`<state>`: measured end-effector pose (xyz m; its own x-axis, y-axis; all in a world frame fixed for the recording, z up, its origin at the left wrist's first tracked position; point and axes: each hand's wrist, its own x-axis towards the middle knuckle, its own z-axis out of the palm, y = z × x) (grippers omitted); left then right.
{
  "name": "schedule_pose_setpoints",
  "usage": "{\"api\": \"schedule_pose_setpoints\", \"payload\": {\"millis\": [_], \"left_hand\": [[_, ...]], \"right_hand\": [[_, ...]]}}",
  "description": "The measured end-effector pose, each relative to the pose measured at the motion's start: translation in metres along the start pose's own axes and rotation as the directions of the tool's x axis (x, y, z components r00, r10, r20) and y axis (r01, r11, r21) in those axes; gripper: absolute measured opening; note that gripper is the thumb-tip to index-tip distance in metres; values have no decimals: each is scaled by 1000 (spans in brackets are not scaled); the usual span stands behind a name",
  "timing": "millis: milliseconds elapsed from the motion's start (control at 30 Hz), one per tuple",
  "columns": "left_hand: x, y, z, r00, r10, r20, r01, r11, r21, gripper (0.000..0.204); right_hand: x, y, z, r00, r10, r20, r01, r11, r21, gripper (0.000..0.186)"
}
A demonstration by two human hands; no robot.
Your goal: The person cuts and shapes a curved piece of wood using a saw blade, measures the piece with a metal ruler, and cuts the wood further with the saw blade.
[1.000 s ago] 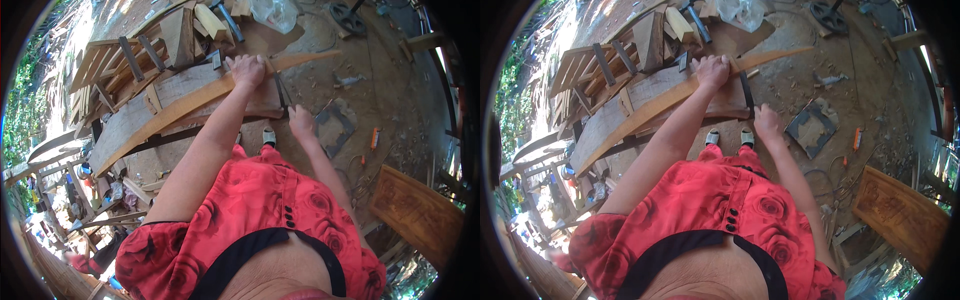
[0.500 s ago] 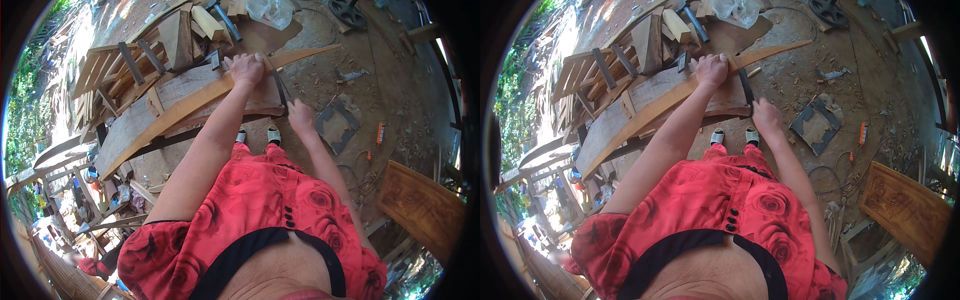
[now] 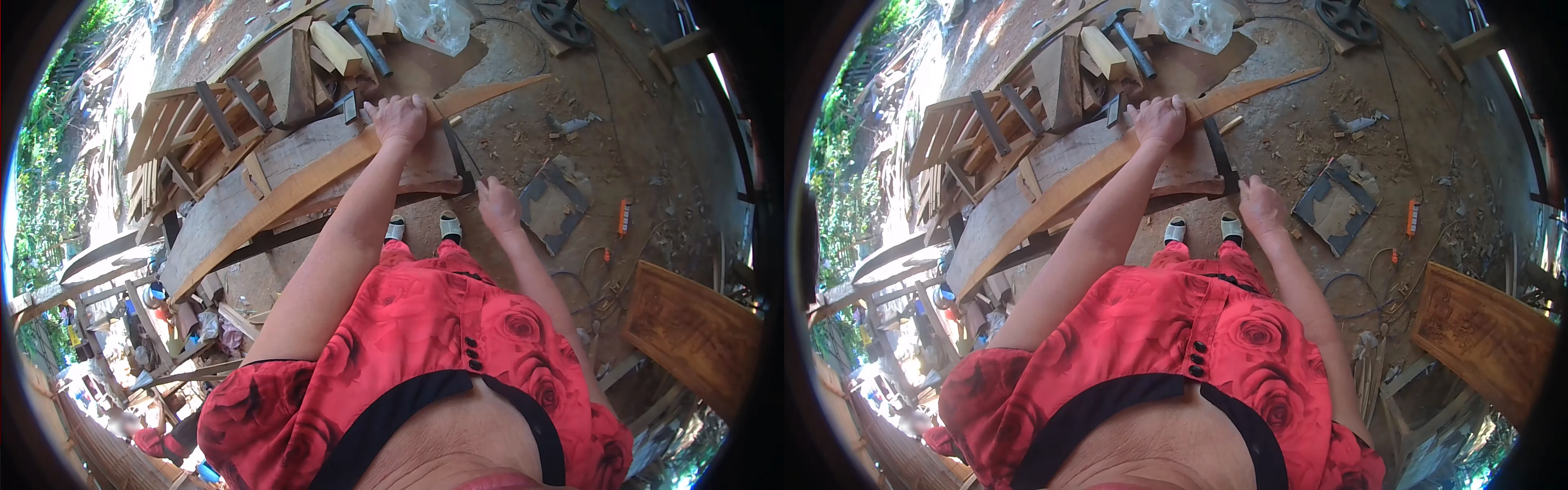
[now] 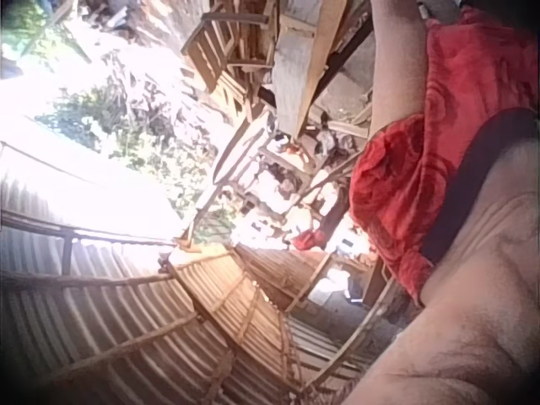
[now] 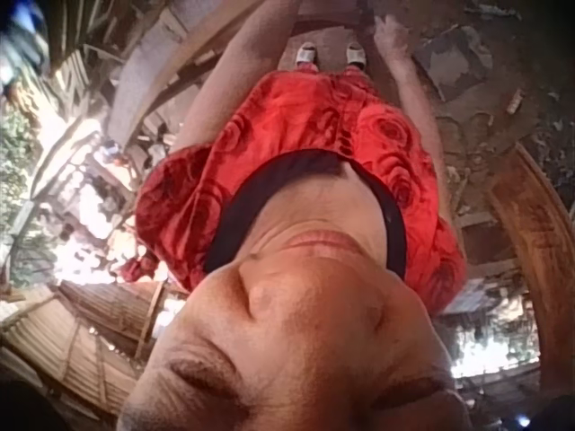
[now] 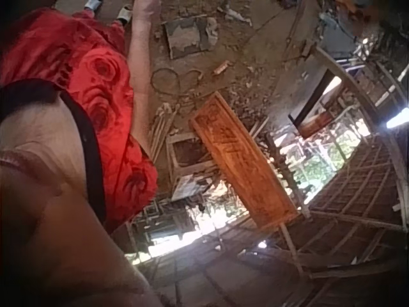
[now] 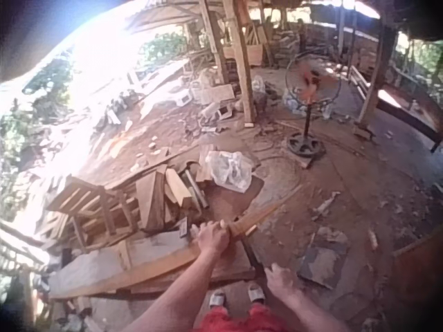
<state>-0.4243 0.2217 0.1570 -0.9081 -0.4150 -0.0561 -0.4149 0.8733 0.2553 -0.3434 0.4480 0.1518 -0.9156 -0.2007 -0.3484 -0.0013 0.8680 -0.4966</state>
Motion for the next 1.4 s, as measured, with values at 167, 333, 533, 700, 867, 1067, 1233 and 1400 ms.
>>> {"api": "schedule_pose_setpoints", "payload": {"millis": [167, 333, 533, 700, 867, 1067, 1233, 1400], "left_hand": [[0, -1, -6, 1000, -7, 12, 6, 999, 54, 49], [0, 6, -2, 999, 18, 33, -20, 999, 50, 49], [4, -4, -2, 999, -30, 11, 30, 999, 38, 49], [-1, 0, -5, 999, -3, 33, 2, 1000, 9, 48], [2, -8, 5, 999, 14, -36, -15, 1000, -23, 49], [3, 1, 1, 1000, 21, -23, -21, 1000, 7, 49], [3, -1, -2, 1000, -11, 12, 10, 999, 38, 49], [2, -1, -3, 1000, -14, 13, 14, 999, 30, 49]], "right_hand": [[15, -37, -2, 997, -79, -22, 78, 997, -10, 31], [64, -60, -14, 998, -61, 22, 61, 998, -16, 28], [-20, 20, 9, 946, -320, -58, 314, 945, -94, 23], [-86, 91, 4, 999, -18, -43, 20, 999, 42, 27], [-13, 0, -27, 985, -129, -118, 153, 962, 227, 36], [48, -36, 1, 992, -111, -64, 118, 984, 132, 41], [51, -42, 3, 995, -92, -33, 94, 993, 68, 41], [45, -43, 1, 996, -79, -30, 79, 997, 7, 38]]}}
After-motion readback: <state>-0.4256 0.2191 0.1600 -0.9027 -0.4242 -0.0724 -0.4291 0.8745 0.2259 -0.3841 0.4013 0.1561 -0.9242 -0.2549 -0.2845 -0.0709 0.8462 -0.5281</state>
